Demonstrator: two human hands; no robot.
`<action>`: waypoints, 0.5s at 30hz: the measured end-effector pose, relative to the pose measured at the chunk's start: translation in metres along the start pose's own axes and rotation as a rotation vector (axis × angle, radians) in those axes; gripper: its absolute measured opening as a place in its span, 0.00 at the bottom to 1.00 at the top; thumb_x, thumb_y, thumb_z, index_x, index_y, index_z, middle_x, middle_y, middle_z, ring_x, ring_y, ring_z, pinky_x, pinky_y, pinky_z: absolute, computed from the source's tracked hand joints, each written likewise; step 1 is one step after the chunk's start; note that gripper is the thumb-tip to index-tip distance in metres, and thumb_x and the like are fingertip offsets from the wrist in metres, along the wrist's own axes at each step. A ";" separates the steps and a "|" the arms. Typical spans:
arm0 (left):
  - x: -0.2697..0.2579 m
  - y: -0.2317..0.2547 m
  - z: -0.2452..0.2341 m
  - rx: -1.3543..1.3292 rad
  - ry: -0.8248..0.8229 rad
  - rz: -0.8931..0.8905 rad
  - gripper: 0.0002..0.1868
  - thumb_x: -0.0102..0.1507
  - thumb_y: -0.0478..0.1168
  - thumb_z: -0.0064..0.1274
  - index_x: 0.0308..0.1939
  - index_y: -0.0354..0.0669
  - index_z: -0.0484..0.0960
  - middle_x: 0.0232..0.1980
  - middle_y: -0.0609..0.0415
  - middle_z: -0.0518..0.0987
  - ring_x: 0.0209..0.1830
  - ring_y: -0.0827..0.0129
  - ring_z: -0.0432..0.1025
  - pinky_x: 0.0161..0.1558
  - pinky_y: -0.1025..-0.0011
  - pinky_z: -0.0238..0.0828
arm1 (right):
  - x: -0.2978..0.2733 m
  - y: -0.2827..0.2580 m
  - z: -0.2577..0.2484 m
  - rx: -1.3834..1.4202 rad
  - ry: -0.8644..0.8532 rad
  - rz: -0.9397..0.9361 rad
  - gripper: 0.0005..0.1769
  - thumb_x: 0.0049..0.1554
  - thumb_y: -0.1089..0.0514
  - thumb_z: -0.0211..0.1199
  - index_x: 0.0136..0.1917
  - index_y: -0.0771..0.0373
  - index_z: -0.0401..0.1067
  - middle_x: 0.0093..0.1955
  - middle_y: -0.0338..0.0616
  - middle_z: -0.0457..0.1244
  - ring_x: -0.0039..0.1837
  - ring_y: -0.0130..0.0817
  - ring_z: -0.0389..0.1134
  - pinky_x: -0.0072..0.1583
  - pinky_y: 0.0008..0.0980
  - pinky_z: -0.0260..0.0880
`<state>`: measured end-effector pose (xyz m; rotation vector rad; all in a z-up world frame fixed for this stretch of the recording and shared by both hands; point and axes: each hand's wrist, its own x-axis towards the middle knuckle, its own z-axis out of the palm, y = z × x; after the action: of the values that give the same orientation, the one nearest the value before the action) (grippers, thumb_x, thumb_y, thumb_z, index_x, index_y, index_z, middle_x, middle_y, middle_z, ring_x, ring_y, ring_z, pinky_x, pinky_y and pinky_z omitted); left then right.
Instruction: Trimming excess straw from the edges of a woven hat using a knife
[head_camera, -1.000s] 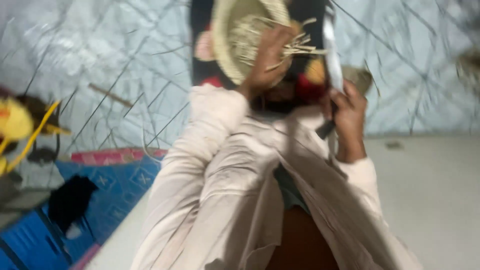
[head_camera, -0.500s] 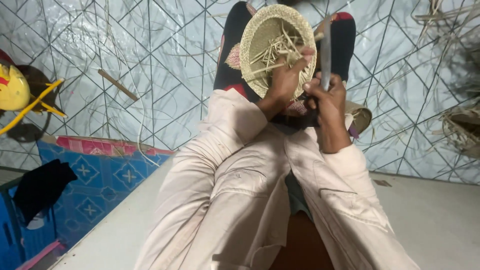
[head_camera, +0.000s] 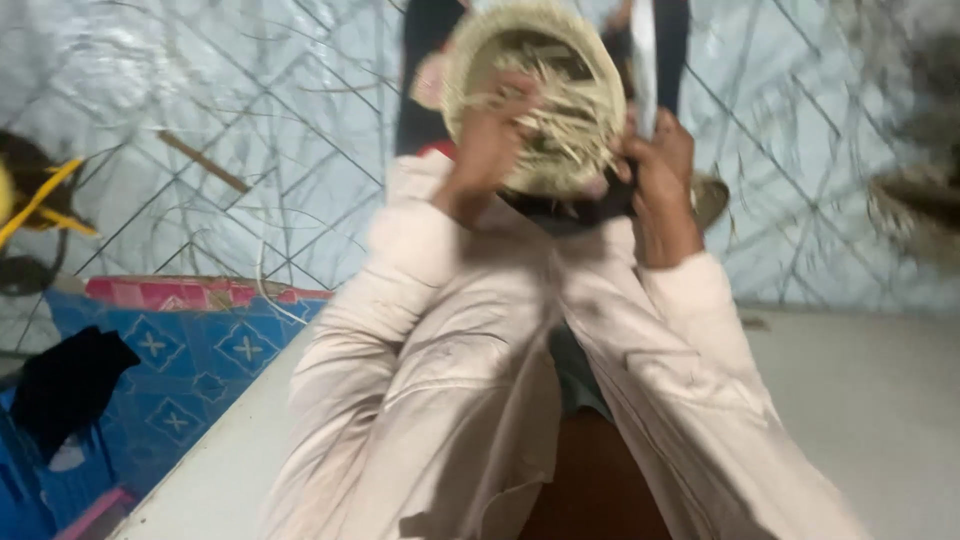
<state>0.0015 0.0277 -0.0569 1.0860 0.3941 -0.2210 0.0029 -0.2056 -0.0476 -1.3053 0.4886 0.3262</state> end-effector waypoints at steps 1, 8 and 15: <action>0.012 -0.018 -0.015 -0.215 0.034 -0.026 0.12 0.59 0.25 0.56 0.44 0.43 0.80 0.53 0.49 0.77 0.41 0.66 0.71 0.36 0.71 0.73 | 0.003 0.004 -0.008 0.043 -0.028 0.004 0.17 0.52 0.77 0.58 0.55 0.71 0.68 0.40 0.44 0.63 0.29 0.25 0.57 0.29 0.21 0.55; -0.001 0.054 -0.057 -0.348 0.262 0.035 0.12 0.60 0.17 0.47 0.40 0.33 0.78 0.34 0.46 0.79 0.24 0.69 0.67 0.26 0.78 0.63 | -0.004 -0.008 0.009 0.179 -0.191 -0.031 0.18 0.55 0.77 0.61 0.59 0.76 0.64 0.38 0.45 0.65 0.25 0.21 0.55 0.27 0.19 0.52; -0.062 0.095 0.011 0.829 0.000 0.790 0.12 0.63 0.27 0.49 0.49 0.39 0.79 0.48 0.49 0.72 0.38 0.64 0.66 0.40 0.69 0.65 | 0.006 -0.015 0.014 0.232 -0.215 0.047 0.12 0.53 0.75 0.62 0.51 0.76 0.69 0.36 0.47 0.64 0.25 0.22 0.53 0.26 0.19 0.52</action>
<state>-0.0185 0.0603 0.0510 1.9664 -0.1817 0.3582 0.0181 -0.1956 -0.0357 -1.0212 0.3635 0.4314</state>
